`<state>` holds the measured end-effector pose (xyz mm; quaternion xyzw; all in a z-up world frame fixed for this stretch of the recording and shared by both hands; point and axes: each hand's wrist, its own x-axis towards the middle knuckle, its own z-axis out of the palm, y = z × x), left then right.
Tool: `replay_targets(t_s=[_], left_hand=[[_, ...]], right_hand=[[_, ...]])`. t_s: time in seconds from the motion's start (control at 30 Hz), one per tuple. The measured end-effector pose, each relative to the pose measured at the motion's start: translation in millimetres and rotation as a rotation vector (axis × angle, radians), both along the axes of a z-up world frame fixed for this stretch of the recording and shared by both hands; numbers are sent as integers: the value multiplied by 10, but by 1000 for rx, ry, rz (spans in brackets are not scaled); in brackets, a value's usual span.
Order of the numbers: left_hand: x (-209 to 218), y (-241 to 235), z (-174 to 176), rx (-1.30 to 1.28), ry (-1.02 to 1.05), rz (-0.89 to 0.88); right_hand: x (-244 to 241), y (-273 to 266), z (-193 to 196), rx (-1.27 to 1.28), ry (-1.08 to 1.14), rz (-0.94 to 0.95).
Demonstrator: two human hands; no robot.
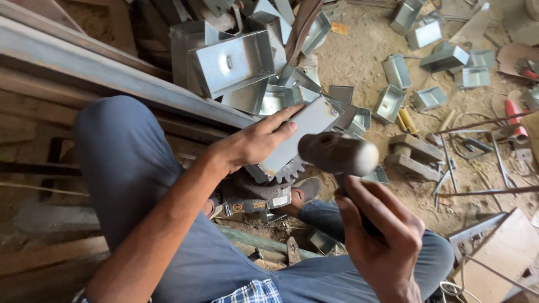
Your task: The person holds small metal boxes and strikes their edges with a hammer while resting them on a metal gear to straighten or shape them.
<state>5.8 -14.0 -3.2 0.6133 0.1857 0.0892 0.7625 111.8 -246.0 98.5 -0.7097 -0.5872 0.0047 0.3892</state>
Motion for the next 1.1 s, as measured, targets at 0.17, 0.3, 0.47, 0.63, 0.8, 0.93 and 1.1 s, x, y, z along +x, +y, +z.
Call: replay_targets(t_s=[0.17,0.3,0.47,0.63,0.8,0.93,1.1], left_hand=[[-21,1,97,60,119,11],[2,2,123,53,128,20],[-15,-16,115,48,96,6],[-22,-33,151,42,140,43],[-10,-43,120,92,129,10],[-5,-32,132,98,150,12],[-11,-13,120,75,177,3]], right_hand=[[37,154,-140,-132,-6,52],[138,103,-18,-133,9,-86],[121,55,59,99,-69,-101],[128,182,-40,-163,106,40],[340,47,50,65,14,-176],[388,134,-188,52,-80,-33],[414,41,-314,0,475,-261]])
